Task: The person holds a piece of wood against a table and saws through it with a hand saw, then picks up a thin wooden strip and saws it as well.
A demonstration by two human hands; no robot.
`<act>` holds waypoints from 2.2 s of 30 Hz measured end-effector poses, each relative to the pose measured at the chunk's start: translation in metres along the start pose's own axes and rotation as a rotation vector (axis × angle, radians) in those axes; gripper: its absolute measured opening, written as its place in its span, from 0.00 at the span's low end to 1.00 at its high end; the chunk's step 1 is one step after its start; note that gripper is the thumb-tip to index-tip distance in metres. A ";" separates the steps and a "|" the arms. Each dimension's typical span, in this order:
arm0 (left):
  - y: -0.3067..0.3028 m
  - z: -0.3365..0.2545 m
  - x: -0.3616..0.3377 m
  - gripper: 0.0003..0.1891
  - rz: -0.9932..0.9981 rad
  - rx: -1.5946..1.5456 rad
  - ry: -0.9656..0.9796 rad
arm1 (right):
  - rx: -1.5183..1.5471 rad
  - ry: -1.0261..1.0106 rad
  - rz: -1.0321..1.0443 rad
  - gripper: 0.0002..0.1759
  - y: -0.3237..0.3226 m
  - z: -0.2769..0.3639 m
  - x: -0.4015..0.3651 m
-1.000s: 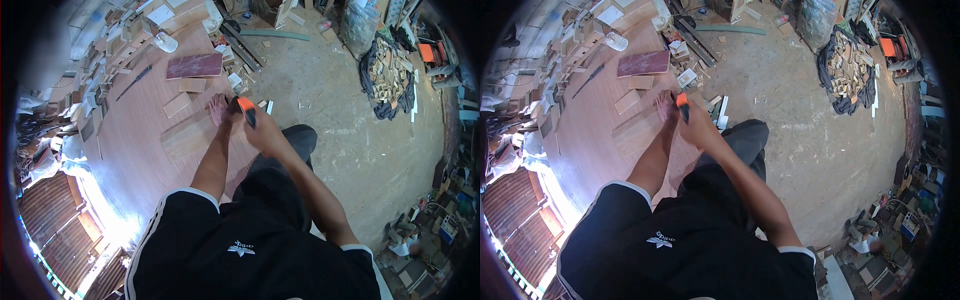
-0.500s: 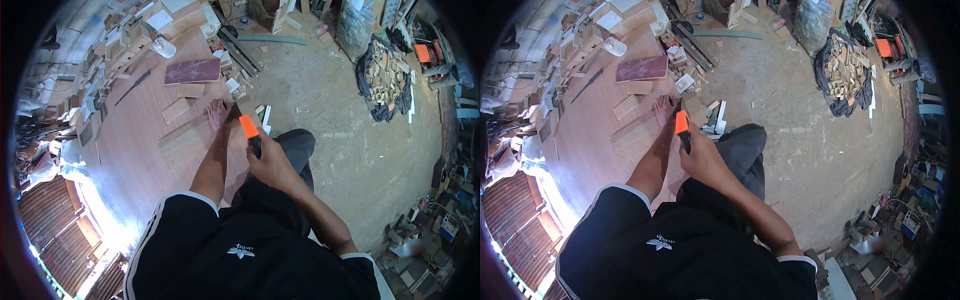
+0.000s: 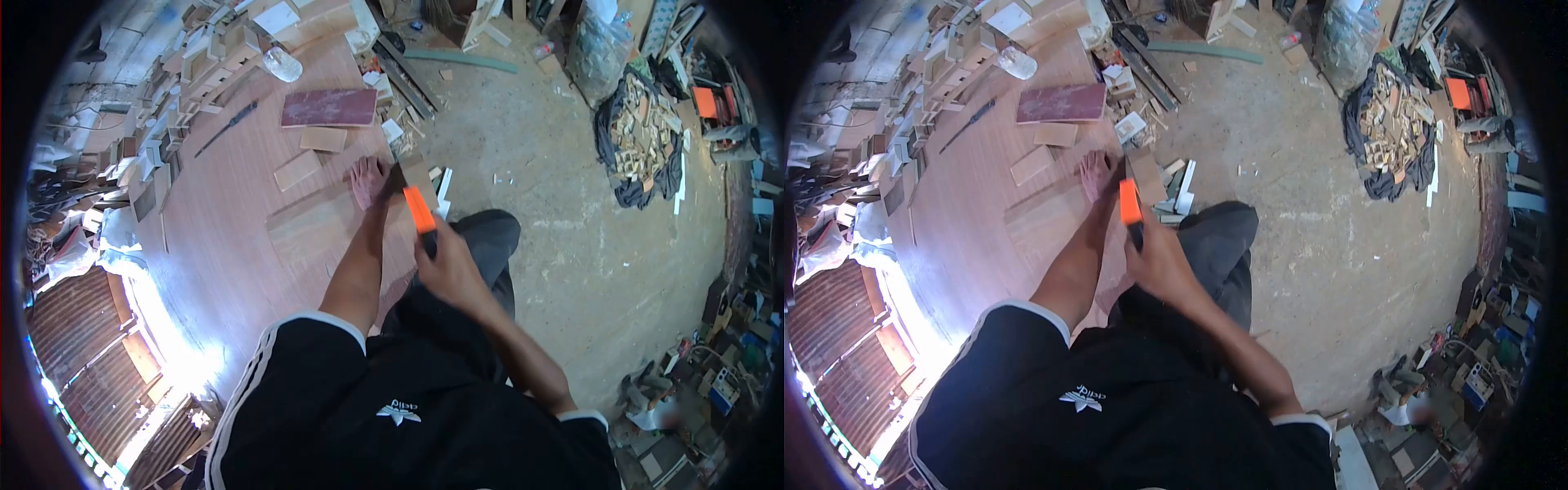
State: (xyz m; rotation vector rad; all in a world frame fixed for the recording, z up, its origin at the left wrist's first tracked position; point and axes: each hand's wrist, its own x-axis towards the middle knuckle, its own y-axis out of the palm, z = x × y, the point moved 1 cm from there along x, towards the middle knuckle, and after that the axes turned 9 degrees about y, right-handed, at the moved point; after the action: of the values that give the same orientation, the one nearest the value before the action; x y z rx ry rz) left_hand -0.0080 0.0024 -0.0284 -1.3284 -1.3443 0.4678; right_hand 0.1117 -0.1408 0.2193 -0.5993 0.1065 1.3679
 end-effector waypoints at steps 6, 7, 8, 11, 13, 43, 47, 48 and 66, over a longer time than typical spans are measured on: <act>-0.016 -0.006 0.008 0.08 0.064 -0.032 0.040 | -0.006 -0.046 -0.089 0.19 0.041 -0.046 0.048; -0.016 -0.007 0.007 0.08 0.054 -0.076 0.025 | 0.002 -0.075 -0.100 0.19 0.043 -0.046 0.067; -0.016 -0.005 0.006 0.08 0.049 -0.115 0.005 | 0.005 -0.086 -0.098 0.19 0.043 -0.049 0.077; -0.022 -0.011 0.008 0.07 0.032 -0.080 -0.014 | -0.017 -0.101 -0.106 0.18 0.040 -0.056 0.068; -0.014 -0.008 0.005 0.07 0.031 -0.075 0.017 | 0.048 -0.180 -0.170 0.15 0.039 -0.050 0.046; 0.000 -0.003 0.007 0.06 -0.040 0.006 0.093 | 0.036 -0.003 -0.042 0.11 0.004 -0.016 0.001; -0.022 -0.015 0.007 0.07 0.040 -0.051 0.001 | 0.003 -0.011 -0.050 0.11 0.011 -0.010 0.053; -0.024 -0.016 0.007 0.07 0.026 -0.077 0.020 | -0.016 -0.044 -0.042 0.11 0.011 -0.010 0.062; -0.007 -0.004 0.003 0.06 0.065 -0.125 0.046 | 0.064 0.340 0.236 0.08 0.029 -0.020 0.161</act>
State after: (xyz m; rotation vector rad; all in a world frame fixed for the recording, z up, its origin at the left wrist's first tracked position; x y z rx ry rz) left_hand -0.0064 0.0011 -0.0200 -1.4807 -1.3128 0.4005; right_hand 0.1253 -0.0053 0.1264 -0.7794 0.5070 1.4723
